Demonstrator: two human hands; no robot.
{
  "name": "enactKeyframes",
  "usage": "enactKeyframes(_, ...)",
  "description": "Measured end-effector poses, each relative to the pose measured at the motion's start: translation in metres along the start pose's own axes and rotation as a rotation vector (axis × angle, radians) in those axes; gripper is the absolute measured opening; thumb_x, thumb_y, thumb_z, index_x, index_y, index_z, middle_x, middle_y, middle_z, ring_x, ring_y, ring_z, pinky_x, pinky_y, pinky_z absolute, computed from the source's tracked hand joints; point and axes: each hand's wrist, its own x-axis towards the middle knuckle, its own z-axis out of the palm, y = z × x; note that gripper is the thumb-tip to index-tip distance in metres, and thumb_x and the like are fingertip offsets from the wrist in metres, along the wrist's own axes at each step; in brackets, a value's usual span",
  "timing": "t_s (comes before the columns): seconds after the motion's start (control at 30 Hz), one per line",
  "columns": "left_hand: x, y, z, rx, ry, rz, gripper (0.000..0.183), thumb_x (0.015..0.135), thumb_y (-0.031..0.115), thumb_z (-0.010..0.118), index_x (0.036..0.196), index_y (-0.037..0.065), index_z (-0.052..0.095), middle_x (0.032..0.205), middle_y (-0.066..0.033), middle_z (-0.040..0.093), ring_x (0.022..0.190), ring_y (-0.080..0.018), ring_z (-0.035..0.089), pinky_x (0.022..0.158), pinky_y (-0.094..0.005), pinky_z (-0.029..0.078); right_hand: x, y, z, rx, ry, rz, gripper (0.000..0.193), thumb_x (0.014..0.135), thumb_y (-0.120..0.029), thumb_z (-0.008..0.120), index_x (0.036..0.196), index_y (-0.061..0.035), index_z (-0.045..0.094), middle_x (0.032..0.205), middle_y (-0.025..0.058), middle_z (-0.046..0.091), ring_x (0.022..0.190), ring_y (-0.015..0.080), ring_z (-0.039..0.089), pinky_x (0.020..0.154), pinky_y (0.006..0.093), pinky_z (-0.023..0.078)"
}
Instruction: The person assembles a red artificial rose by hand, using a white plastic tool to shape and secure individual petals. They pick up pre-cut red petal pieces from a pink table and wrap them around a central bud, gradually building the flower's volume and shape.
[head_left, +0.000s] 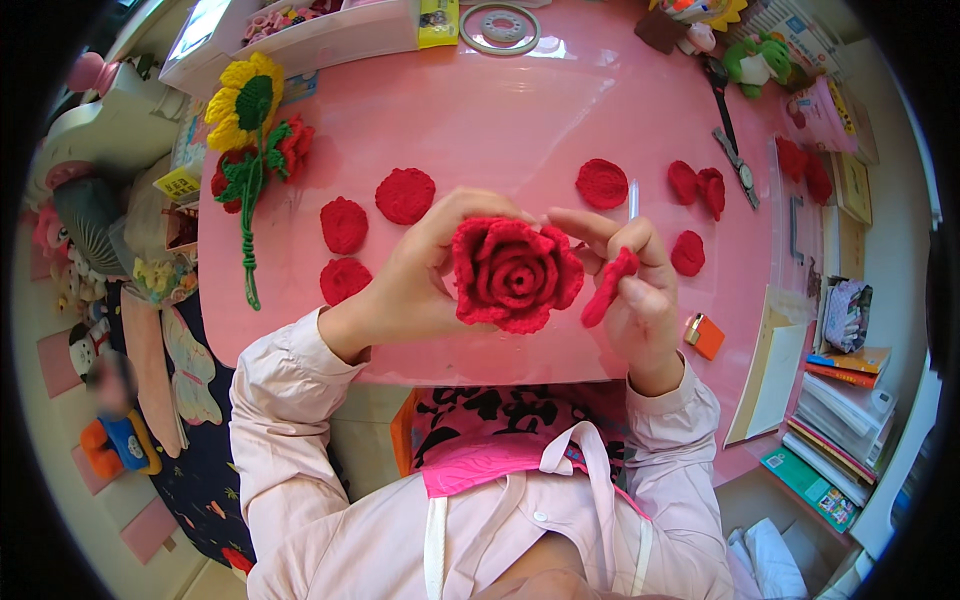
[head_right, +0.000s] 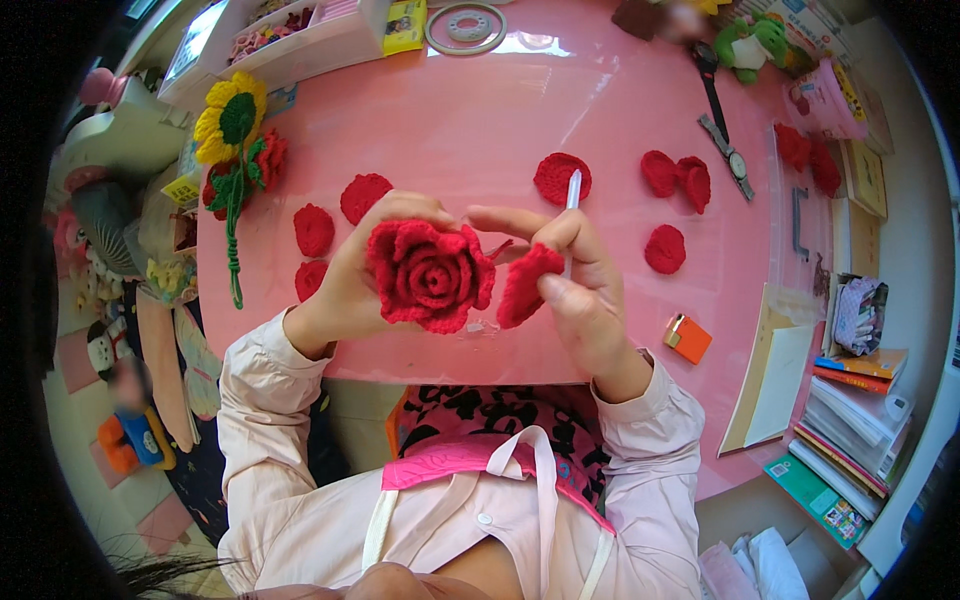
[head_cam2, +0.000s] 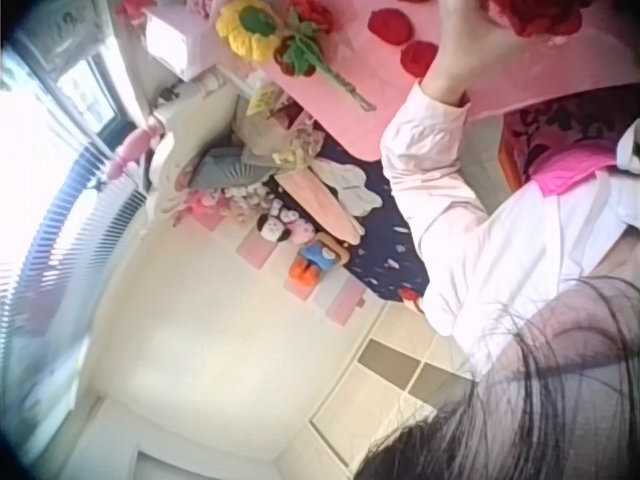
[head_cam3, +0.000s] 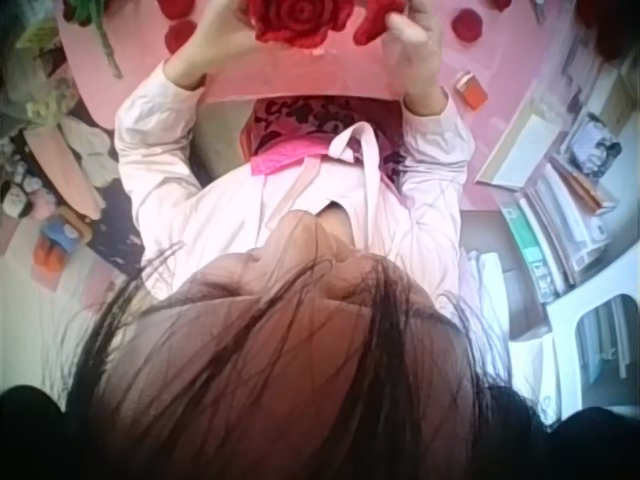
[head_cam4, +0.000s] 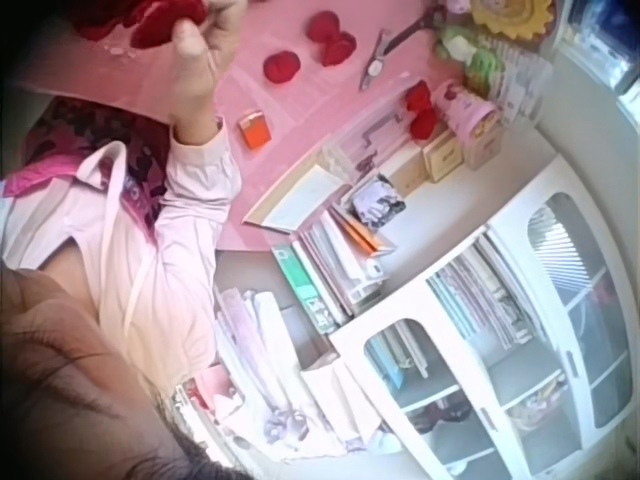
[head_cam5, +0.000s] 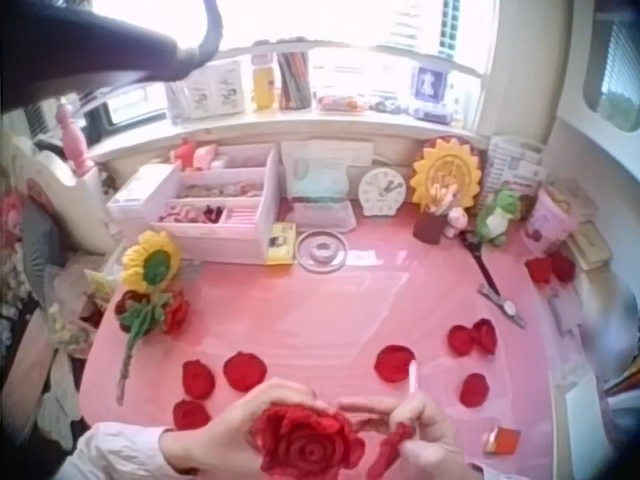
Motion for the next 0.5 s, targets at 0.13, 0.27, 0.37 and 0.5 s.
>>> enactKeyframes(0.13,-0.007,-0.016,0.006,-0.27,0.047,-0.03,0.067,0.064,0.007,0.084,0.115,0.01,0.039,0.111,-0.009,0.05,0.11,-0.0213,0.05,0.095,-0.0351,0.042,0.003,0.002,-0.002,0.067,0.022,-0.028,0.011,0.083,-0.014,0.046,0.092,-0.0077,0.043,0.126,0.0292,0.047,0.11,0.032,0.054,0.085,0.039,0.048)
enactKeyframes(0.27,-0.005,-0.019,0.002,-0.197,-0.009,0.04,0.066,0.066,0.006,0.082,0.114,0.011,0.038,0.115,-0.01,0.05,0.113,-0.0208,0.049,0.094,-0.0345,0.044,0.003,-0.003,0.001,0.036,0.019,0.044,0.017,0.083,-0.022,0.047,0.087,-0.0076,0.041,0.125,0.0311,0.046,0.117,0.0373,0.048,0.098,0.047,0.038)
enactKeyframes(0.37,-0.005,-0.02,0.001,-0.184,-0.009,0.048,0.066,0.066,0.006,0.082,0.115,0.01,0.039,0.118,-0.0106,0.049,0.115,-0.0214,0.049,0.094,-0.0342,0.045,0.003,-0.002,0.003,0.062,0.034,0.056,0.016,0.083,-0.021,0.046,0.087,-0.0072,0.04,0.125,0.0309,0.046,0.117,0.0367,0.048,0.098,0.0463,0.038)
enactKeyframes(0.5,-0.006,-0.016,0.002,-0.223,0.035,-0.01,0.069,0.065,0.006,0.082,0.119,0.01,0.039,0.123,-0.0107,0.045,0.117,-0.0216,0.048,0.095,-0.0343,0.044,0.004,0.001,0.0,0.09,0.005,0.041,0.013,0.085,-0.016,0.046,0.093,-0.0066,0.042,0.13,0.0292,0.042,0.121,0.0333,0.045,0.099,0.0438,0.04)
